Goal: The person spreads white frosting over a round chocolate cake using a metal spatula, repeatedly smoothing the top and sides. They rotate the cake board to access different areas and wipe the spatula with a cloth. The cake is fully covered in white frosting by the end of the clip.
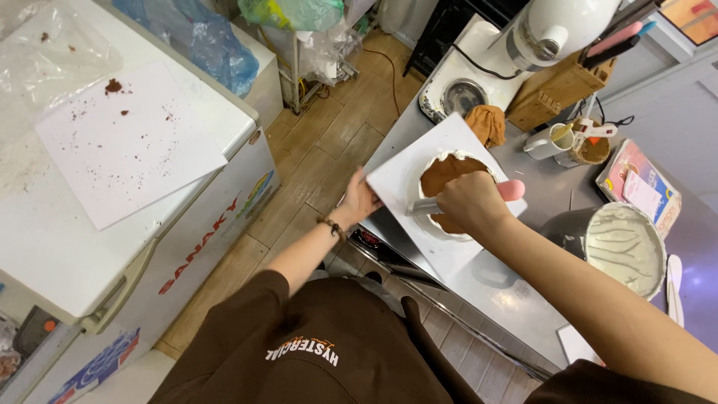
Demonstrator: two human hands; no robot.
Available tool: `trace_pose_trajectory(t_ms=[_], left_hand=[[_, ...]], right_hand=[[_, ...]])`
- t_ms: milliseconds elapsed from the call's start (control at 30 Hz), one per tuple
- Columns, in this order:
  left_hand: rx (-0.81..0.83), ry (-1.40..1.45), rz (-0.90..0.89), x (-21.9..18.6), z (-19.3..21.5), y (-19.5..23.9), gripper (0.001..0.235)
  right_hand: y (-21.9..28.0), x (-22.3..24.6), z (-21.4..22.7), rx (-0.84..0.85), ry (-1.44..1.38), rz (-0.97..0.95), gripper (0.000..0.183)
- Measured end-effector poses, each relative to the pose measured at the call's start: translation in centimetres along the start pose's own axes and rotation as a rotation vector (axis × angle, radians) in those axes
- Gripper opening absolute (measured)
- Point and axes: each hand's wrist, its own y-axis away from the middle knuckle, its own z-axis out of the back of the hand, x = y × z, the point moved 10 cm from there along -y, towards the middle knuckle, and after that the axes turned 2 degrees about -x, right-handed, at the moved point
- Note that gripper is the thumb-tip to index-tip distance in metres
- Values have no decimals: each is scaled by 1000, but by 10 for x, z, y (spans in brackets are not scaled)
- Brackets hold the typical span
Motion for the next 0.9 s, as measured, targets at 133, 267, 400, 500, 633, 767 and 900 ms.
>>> trace_pose_trajectory(t_ms=[133, 267, 400, 500, 633, 767, 900], left_hand=[[152, 64, 160, 78, -25, 19, 112], [382, -231, 172, 88, -27, 12, 138], [417, -159, 14, 39, -15, -23, 141], [87, 74, 29, -10, -31, 20, 134], [205, 32, 32, 45, -22, 6, 137], [451, -137, 288, 70, -35, 16, 140], [428, -313, 97, 39, -19, -12, 137]], right_hand=[[-7, -2, -15, -27, -11, -2, 30], [-11, -5, -15, -63, 8, 8, 29], [-13, -14, -27, -20, 63, -8, 19], [-10, -24, -20, -32, 71, -3, 11], [-18, -34, -32, -56, 79, -7, 12], [-20, -41, -35, -25, 53, -9, 12], [-20, -43, -47, 16, 52, -3, 12]])
